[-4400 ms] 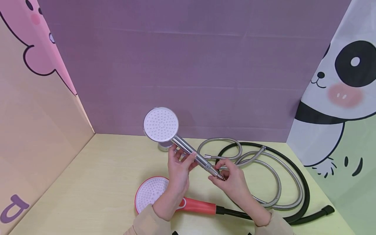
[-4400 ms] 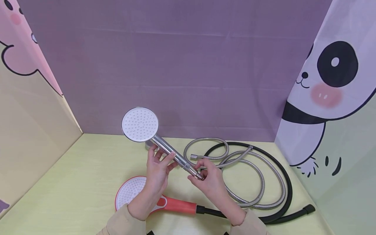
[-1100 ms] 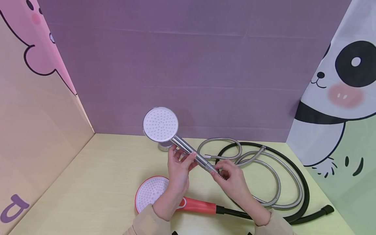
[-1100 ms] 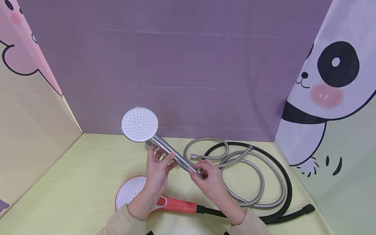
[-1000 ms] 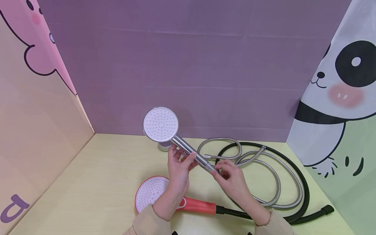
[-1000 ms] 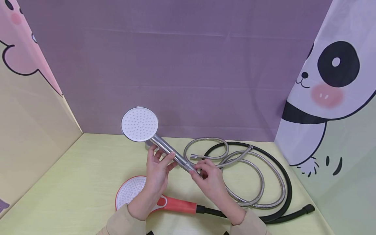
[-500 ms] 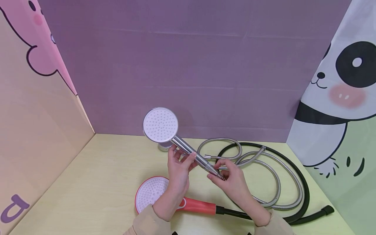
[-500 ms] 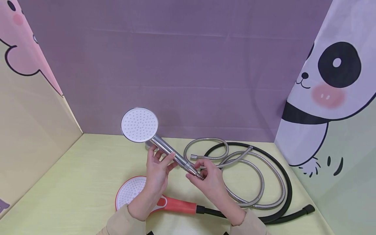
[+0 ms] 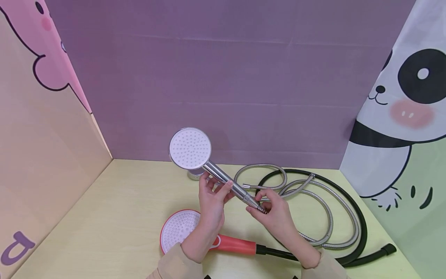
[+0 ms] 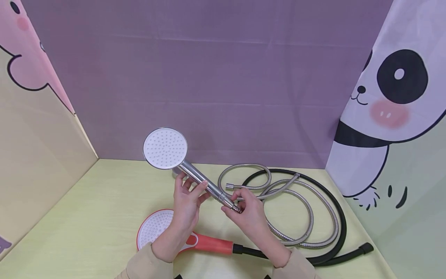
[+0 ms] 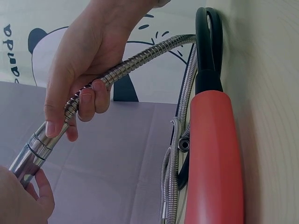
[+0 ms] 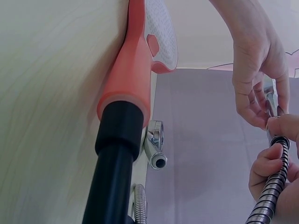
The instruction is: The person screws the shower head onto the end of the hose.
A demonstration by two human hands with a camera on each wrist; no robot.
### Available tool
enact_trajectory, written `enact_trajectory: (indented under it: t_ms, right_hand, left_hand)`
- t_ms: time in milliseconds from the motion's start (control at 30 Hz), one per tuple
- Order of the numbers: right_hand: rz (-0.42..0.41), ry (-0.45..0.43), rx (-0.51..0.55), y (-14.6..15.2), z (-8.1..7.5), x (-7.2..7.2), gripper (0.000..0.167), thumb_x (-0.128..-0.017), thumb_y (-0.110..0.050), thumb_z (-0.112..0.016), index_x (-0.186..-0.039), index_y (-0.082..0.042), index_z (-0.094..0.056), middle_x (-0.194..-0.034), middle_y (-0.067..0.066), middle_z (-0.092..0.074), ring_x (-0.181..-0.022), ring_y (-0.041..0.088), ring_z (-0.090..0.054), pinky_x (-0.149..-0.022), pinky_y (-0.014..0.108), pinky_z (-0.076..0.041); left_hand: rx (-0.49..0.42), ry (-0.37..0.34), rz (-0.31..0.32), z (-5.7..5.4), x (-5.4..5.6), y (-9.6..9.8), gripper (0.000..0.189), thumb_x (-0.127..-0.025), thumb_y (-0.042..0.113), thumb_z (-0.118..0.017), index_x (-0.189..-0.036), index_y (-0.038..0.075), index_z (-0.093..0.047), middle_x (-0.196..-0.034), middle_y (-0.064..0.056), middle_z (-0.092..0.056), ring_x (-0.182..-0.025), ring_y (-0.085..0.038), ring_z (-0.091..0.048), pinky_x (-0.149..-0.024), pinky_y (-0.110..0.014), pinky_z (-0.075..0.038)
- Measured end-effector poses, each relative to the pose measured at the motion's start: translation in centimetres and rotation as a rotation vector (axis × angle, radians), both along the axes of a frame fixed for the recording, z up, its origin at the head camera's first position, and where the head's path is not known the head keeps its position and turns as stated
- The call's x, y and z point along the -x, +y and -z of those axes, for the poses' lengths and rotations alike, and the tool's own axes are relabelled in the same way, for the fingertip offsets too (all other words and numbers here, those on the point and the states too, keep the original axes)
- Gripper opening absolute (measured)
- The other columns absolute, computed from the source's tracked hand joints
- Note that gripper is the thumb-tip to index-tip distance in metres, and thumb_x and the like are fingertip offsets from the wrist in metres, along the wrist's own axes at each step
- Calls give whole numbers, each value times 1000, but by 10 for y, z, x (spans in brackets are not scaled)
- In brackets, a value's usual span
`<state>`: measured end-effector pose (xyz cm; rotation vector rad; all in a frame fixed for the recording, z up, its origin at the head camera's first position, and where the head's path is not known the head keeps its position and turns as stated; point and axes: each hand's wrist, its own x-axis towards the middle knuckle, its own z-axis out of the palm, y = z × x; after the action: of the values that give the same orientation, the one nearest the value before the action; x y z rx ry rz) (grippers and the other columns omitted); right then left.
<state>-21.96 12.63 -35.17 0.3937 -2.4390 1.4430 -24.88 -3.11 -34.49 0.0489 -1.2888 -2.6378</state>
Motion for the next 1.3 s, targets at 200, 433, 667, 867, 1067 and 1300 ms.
enact_trajectory:
  t_ms: [200, 433, 667, 867, 1067, 1300]
  right_hand:
    - [-6, 12, 9, 4, 11, 6, 33, -71, -3, -80, -90, -9, -54, -90, 8, -60, -51, -1, -57, -41, 18, -38]
    - [-37, 20, 50, 5, 12, 6, 24, -75, -8, -79, -88, -11, -59, -91, 6, -57, -60, 4, -64, -45, 19, -46]
    - [-14, 93, -35, 5, 11, 6, 12, -79, -10, -75, -83, -13, -65, -90, 3, -60, -56, 1, -57, -46, 20, -48]
    - [5, 127, -78, 4, 11, 6, 5, -80, -10, -73, -81, -9, -68, -92, 3, -62, -52, 1, -50, -45, 20, -47]
    - [-8, 85, -38, 5, 11, 6, 6, -83, -12, -72, -86, -9, -69, -94, 5, -62, -56, 3, -56, -49, 21, -50]
    - [-44, -7, 29, 5, 8, 3, 29, -77, -22, -78, -95, -17, -57, -75, 1, -61, -43, 2, -47, -38, 17, -30]
  left_hand:
    - [2, 2, 4, 1, 1, -1, 57, -81, -9, -66, -127, 12, -39, -97, -3, -50, -79, -13, -60, -66, -29, -58]
    - [0, 8, 10, 1, -1, -2, 58, -81, -10, -65, -127, 13, -39, -97, -3, -50, -80, -13, -60, -66, -30, -58]
    - [14, 6, 19, -1, -3, -3, 59, -81, -8, -66, -128, 14, -39, -99, -4, -50, -83, -14, -59, -69, -31, -59]
    - [12, 2, 22, -1, -3, -3, 59, -81, -8, -66, -128, 14, -39, -100, -4, -50, -84, -14, -59, -69, -31, -59]
    - [13, 0, 23, -1, -3, -3, 60, -81, -8, -67, -128, 15, -38, -100, -4, -50, -83, -15, -59, -70, -32, -59]
    - [7, 11, 18, -3, -5, -2, 59, -81, -9, -66, -127, 15, -39, -98, -4, -51, -81, -14, -60, -69, -32, -59]
